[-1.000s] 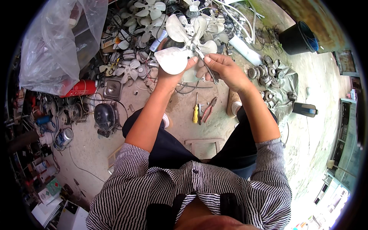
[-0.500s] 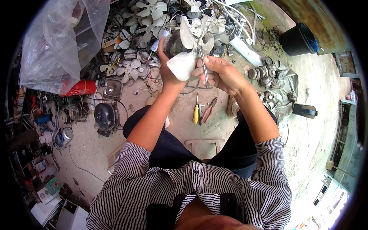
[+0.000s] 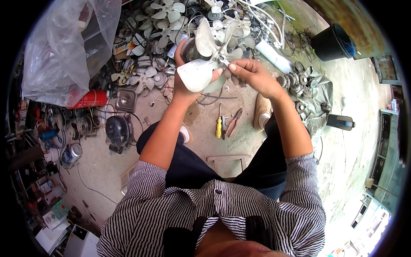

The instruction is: The person disassembles and reassembles white plastic fan blades using a wrench and pliers. They remove a blade from a motor housing, tighten the central nut, and reattach the blade to the motor.

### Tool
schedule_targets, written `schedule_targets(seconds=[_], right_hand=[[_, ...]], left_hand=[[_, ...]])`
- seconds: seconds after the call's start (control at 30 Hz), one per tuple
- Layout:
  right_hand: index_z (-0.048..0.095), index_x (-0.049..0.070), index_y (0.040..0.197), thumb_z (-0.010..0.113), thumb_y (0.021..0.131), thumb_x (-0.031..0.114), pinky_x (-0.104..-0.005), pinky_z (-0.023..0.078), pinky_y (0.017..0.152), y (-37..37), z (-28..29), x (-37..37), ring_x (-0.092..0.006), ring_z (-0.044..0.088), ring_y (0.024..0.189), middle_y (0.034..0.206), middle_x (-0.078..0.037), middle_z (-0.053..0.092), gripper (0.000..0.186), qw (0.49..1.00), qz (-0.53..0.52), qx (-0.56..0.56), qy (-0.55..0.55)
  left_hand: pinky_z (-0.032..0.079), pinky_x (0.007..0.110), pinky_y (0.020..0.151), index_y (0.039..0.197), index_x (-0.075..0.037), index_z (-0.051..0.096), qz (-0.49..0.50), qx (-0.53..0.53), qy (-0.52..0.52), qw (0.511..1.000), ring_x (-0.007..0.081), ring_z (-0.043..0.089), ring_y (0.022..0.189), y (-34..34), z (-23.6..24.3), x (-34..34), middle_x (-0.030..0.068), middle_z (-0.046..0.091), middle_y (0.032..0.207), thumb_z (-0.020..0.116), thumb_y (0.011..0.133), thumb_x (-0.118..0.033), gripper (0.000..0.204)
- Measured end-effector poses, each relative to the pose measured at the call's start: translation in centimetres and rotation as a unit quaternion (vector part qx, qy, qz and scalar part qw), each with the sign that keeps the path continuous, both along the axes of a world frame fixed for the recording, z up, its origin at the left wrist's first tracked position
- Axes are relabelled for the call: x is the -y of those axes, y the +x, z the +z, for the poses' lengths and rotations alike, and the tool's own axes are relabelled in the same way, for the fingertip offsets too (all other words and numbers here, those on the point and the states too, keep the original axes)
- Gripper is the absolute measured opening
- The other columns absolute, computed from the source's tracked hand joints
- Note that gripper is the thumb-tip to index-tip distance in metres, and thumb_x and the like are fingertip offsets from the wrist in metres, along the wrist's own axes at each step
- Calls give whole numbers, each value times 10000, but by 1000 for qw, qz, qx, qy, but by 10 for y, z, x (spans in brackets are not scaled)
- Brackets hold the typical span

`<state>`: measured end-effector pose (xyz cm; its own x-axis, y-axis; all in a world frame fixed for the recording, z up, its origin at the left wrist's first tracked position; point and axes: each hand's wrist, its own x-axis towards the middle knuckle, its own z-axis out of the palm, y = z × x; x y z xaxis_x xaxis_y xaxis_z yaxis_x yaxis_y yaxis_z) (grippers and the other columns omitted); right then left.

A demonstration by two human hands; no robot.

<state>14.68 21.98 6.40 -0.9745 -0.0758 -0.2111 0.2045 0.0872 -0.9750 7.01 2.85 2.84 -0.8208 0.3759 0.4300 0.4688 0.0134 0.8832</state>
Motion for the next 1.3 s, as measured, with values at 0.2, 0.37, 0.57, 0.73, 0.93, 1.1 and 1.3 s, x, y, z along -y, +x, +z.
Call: schedule_targets(seconds=[0.2,0.37,0.57,0.73,0.93,1.1,1.3], right_hand=[[647,16,935,529,964,308,-204,372,594,4,12,-6,-51,449,646,722,18,561,317,963,-46,-114,239],[621,68,905,482,979,309,-186,347,569,5,19,-6,-41,457,627,739,6,595,288,999,-43,9,-27],[620,53,1052,470,980,305,-198,423,611,4,15,8,-58,543,680,843,-24,666,302,991,7,54,-122],[603,46,1086,466,985,308,-202,452,653,3,11,15,-66,557,700,884,-42,669,312,988,9,73,-138],[602,45,1057,466,987,297,-215,465,665,2,9,21,-79,555,693,885,-53,660,295,979,0,85,-186],[614,45,1047,477,983,307,-220,465,647,2,7,19,-81,557,667,838,-34,660,303,974,18,90,-206],[645,23,930,519,967,277,-213,429,622,-4,1,-3,-67,512,649,763,21,595,286,998,65,1,25]], left_hand=[[382,319,996,1297,4,340,-74,120,-82,987,212,568,1040,-3,5,4,105,606,1056,847,640,-220,860],[460,296,869,1252,0,398,-57,313,24,948,165,557,950,-5,-4,-4,70,583,1048,834,661,-141,748],[471,292,862,1310,8,307,-46,249,54,966,174,552,1000,-8,-9,-5,94,558,1121,830,666,-119,839],[456,317,899,1335,17,251,-61,253,57,964,199,544,1042,-7,-6,-7,121,540,1162,832,660,-124,902],[449,334,915,1344,15,231,-8,95,16,995,219,571,1019,-9,-19,-4,139,567,1131,839,644,-152,942],[437,324,934,1360,1,211,0,-1,-72,997,222,622,950,-9,-10,1,134,640,1011,835,659,-216,963],[393,345,994,1372,-4,198,-33,-100,-155,982,227,609,979,-18,-13,10,119,654,972,844,648,-277,1008]])
